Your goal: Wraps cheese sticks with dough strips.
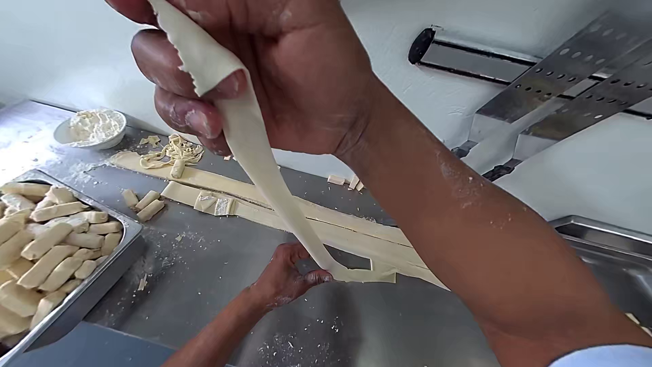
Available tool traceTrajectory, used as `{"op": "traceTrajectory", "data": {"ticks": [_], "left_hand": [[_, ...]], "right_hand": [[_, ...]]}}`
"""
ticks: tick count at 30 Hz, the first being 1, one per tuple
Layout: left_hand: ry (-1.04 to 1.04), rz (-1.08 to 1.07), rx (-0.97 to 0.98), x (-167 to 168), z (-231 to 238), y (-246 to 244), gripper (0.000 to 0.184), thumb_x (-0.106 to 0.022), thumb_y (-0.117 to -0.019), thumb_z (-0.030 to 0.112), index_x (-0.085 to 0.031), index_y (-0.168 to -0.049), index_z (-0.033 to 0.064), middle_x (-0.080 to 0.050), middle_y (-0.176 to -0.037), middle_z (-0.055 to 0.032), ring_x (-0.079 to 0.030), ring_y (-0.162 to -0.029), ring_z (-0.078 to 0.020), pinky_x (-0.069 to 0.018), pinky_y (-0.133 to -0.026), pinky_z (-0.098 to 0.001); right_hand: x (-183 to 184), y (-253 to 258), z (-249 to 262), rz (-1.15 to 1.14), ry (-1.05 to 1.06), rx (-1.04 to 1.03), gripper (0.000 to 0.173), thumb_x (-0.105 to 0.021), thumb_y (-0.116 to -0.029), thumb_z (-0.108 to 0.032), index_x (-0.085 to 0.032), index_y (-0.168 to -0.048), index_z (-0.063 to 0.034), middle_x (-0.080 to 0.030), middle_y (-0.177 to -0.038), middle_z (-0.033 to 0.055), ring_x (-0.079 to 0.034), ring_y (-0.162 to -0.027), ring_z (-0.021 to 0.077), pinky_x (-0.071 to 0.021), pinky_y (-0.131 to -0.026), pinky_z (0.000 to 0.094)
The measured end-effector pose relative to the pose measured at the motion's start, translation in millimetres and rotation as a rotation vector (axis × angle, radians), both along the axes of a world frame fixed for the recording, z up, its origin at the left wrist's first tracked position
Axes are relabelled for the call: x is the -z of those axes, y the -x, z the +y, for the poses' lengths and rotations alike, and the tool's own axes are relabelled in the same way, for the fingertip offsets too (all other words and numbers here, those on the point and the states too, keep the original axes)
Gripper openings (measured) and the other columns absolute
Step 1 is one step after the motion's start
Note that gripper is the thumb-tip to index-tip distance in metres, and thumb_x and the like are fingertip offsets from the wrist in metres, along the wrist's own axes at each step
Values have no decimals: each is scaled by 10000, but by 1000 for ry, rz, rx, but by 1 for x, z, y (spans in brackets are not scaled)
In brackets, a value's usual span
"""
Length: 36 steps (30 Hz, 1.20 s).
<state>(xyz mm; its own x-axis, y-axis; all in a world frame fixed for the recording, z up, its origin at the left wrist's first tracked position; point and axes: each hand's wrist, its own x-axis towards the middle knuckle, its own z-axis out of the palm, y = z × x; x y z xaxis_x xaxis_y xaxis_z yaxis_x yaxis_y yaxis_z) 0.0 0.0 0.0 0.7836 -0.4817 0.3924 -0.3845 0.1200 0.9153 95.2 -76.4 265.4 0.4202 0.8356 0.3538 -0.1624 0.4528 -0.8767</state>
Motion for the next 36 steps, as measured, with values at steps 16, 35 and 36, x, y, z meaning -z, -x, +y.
{"op": "traceTrajectory", "data": {"ticks": [16,35,36], "left_hand": [[705,774,-355,-69,40,49,443,-236,-1120,335,-370,-1486,126,-714,-1269,-76,-721,-1108,-233,-599,-939,-386],[684,1103,-894,36,82,3,348,-193,-1138,255,-496,-1182,89,-767,-974,11,-763,-872,-121,-639,-766,-296],[687,1129,-872,34,70,5,347,-192,-1138,252,-491,-1194,86,-764,-974,12,-761,-868,-116,-638,-763,-292]], "right_hand": [[185,-6,-51,-259,1079,120,604,-249,-1138,-379,-588,-1250,109,-668,-1146,233,-659,-1026,278,-523,-932,455],[135,245,-390,66,1880,202,491,-654,-996,-365,-688,-785,77,-600,-664,182,-576,-646,297,-448,-652,528],[125,256,-404,113,1999,212,491,-652,-1006,-361,-696,-826,94,-618,-709,231,-595,-686,348,-457,-689,573]]}}
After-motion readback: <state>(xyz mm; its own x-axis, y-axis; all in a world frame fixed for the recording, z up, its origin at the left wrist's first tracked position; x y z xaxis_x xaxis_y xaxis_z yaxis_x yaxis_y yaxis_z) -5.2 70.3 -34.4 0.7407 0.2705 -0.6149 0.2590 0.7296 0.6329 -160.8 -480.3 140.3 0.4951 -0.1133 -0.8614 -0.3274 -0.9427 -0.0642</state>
